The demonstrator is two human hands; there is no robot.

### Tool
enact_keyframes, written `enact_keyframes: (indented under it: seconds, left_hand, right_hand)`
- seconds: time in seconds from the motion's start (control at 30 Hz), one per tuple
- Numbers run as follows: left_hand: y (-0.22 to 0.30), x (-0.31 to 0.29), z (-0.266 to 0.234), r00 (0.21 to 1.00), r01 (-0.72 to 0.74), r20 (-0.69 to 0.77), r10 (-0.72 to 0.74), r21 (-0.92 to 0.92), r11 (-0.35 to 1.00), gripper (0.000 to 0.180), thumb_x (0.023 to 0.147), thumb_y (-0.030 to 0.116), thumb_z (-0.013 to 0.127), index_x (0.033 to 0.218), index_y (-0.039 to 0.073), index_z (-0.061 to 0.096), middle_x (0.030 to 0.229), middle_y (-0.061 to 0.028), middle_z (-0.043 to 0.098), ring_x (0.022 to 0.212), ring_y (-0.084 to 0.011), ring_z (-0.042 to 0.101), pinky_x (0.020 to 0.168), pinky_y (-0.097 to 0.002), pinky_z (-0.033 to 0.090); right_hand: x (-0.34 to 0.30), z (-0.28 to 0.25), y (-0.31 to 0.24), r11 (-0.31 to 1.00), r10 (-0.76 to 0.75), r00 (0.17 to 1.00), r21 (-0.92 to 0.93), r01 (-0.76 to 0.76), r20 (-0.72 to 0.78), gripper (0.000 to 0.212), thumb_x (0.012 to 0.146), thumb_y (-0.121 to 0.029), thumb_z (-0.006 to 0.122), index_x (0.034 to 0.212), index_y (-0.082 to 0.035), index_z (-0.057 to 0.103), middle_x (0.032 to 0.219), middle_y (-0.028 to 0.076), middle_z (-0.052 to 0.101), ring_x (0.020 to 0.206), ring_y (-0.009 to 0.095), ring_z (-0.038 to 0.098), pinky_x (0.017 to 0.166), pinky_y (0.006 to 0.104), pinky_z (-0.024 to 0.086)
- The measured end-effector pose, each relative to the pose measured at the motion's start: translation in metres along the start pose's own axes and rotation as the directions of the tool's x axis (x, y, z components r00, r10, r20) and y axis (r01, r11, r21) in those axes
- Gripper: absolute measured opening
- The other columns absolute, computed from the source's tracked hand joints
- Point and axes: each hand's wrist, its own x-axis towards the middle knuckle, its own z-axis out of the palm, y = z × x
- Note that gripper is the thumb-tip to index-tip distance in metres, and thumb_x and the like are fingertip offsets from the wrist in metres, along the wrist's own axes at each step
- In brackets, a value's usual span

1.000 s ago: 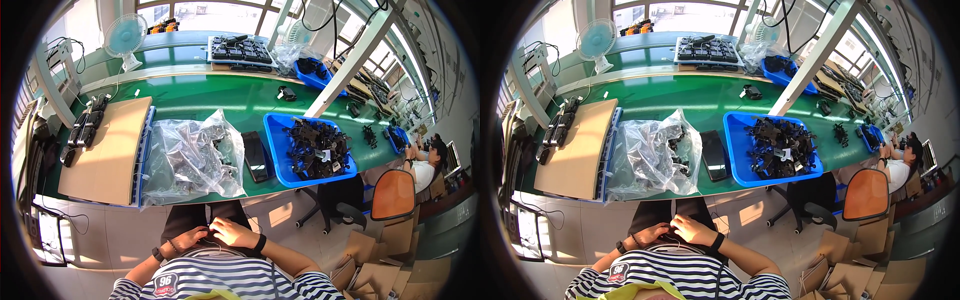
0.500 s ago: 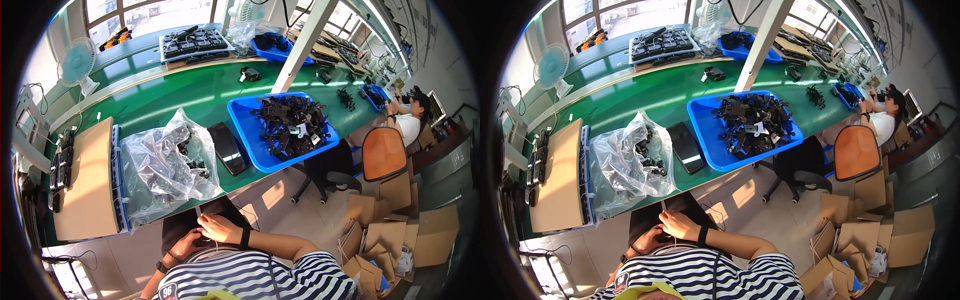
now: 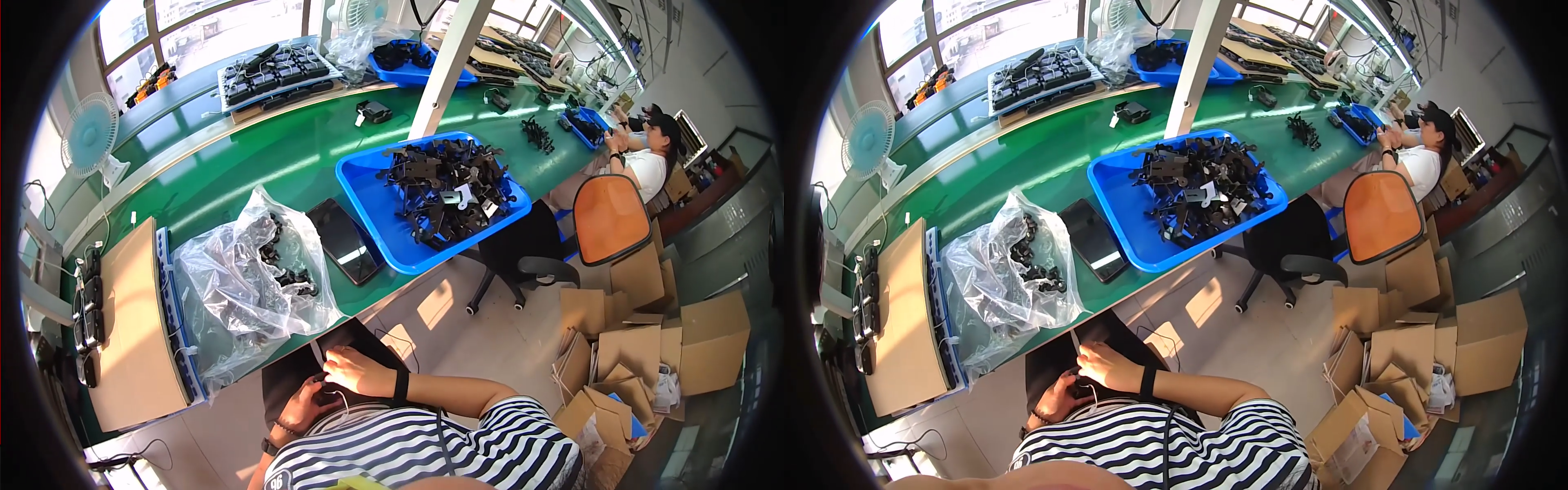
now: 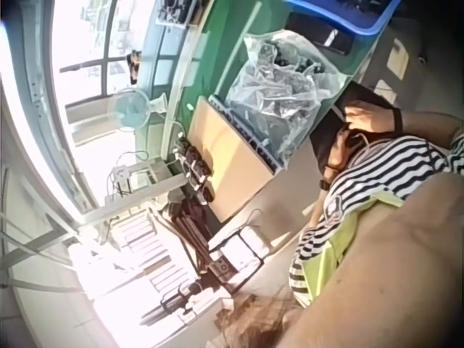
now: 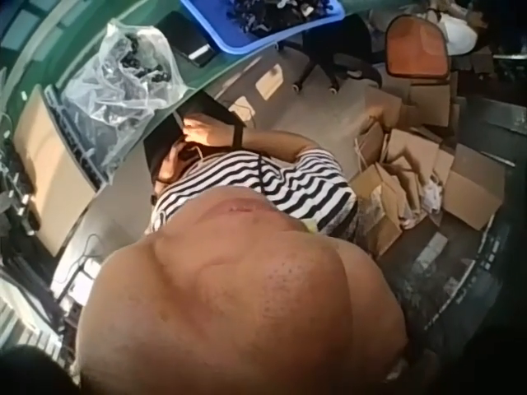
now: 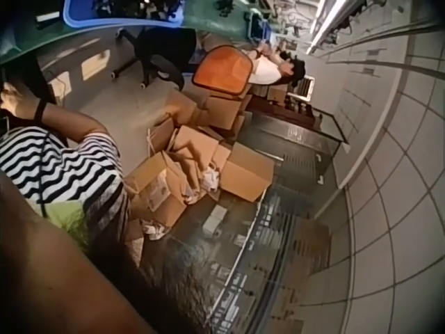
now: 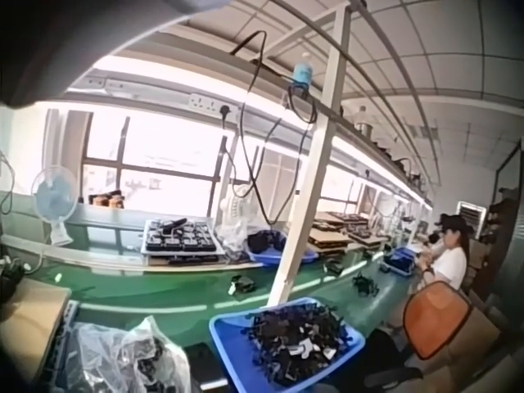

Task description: The person picks up a black plastic component, inserts a small white wire into it, and attaches a black plastic bracket from a blue tray. They then place the assembled unit onto a cardboard sheet and begin the process again with a new component.

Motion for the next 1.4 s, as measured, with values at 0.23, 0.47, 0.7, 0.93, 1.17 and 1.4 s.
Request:
enact_keyframes:
  seconds: [0.23, 0.47, 0.7, 0.93, 1.17, 1.4]
  left_hand:
    - [-0.004, 0.005, -0.009, 0.998, -0.069, -0.014, 0.068, -0.081, 0.994, 0.038, 0.101, 0.025, 0.052, 0.135, 0.007, 0.051, 0.123, -0.0097, 0.062, 0.112, -0.0282, 0.062, 0.105, -0.0567, 0.047]
    - [-0.014, 0.008, -0.012, 0.978, -0.184, -0.137, 0.154, -0.240, 0.953, 0.025, 0.099, 0.026, 0.059, 0.116, 0.008, 0.063, 0.108, -0.0102, 0.068, 0.106, -0.0271, 0.064, 0.109, -0.0614, 0.044]
    - [-0.023, 0.014, -0.022, 0.977, -0.214, -0.049, 0.208, -0.225, 0.951, 0.028, 0.104, 0.025, 0.054, 0.128, 0.011, 0.056, 0.121, -0.0053, 0.064, 0.116, -0.0230, 0.060, 0.110, -0.0625, 0.043]
    - [-0.019, 0.017, -0.014, 0.956, -0.292, -0.092, 0.279, -0.220, 0.931, 0.028, 0.105, 0.027, 0.053, 0.129, 0.012, 0.055, 0.123, -0.0051, 0.064, 0.118, -0.0226, 0.059, 0.109, -0.0599, 0.043]
    - [-0.024, 0.022, -0.023, 0.954, -0.296, -0.121, 0.273, -0.249, 0.922, 0.024, 0.105, 0.027, 0.052, 0.124, 0.012, 0.057, 0.123, -0.0052, 0.064, 0.117, -0.0222, 0.060, 0.107, -0.0577, 0.045]
    - [-0.028, 0.024, -0.012, 0.933, -0.353, -0.182, 0.310, -0.299, 0.887, 0.019, 0.104, 0.029, 0.057, 0.115, 0.014, 0.060, 0.111, -0.0031, 0.064, 0.108, -0.0219, 0.061, 0.100, -0.0550, 0.050]
  right_hand:
    - [-0.002, -0.002, -0.002, 0.973, 0.079, 0.996, 0.220, -0.066, -0.049, 0.034, 0.095, -0.020, 0.064, 0.120, 0.002, 0.060, 0.123, 0.017, 0.057, 0.119, 0.036, 0.055, 0.101, 0.0441, 0.045]
    - [-0.018, 0.018, 0.009, 0.776, 0.030, 0.999, 0.630, 0.004, -0.044, 0.053, 0.098, -0.017, 0.064, 0.145, 0.002, 0.047, 0.157, 0.020, 0.037, 0.146, 0.036, 0.035, 0.120, 0.0410, 0.032]
    - [-0.003, 0.020, 0.019, 0.792, 0.055, 0.989, 0.610, 0.040, -0.136, 0.061, 0.099, -0.016, 0.064, 0.153, -0.004, 0.039, 0.165, 0.017, 0.025, 0.153, 0.035, 0.023, 0.122, 0.0429, 0.028]
    - [-0.005, 0.011, 0.006, 0.888, -0.064, 0.980, 0.437, 0.143, -0.190, 0.063, 0.096, -0.020, 0.066, 0.146, 0.008, 0.041, 0.161, 0.024, 0.028, 0.151, 0.043, 0.025, 0.121, 0.0459, 0.030]
    - [0.002, 0.016, -0.004, 0.914, -0.037, 0.992, 0.397, 0.082, -0.120, 0.062, 0.096, -0.019, 0.067, 0.145, 0.009, 0.043, 0.160, 0.024, 0.030, 0.151, 0.042, 0.025, 0.120, 0.0494, 0.030]
    - [0.016, 0.039, 0.012, 0.916, 0.006, 0.969, 0.390, 0.094, -0.246, 0.063, 0.095, -0.021, 0.067, 0.147, 0.006, 0.042, 0.160, 0.024, 0.031, 0.151, 0.042, 0.025, 0.119, 0.0506, 0.031]
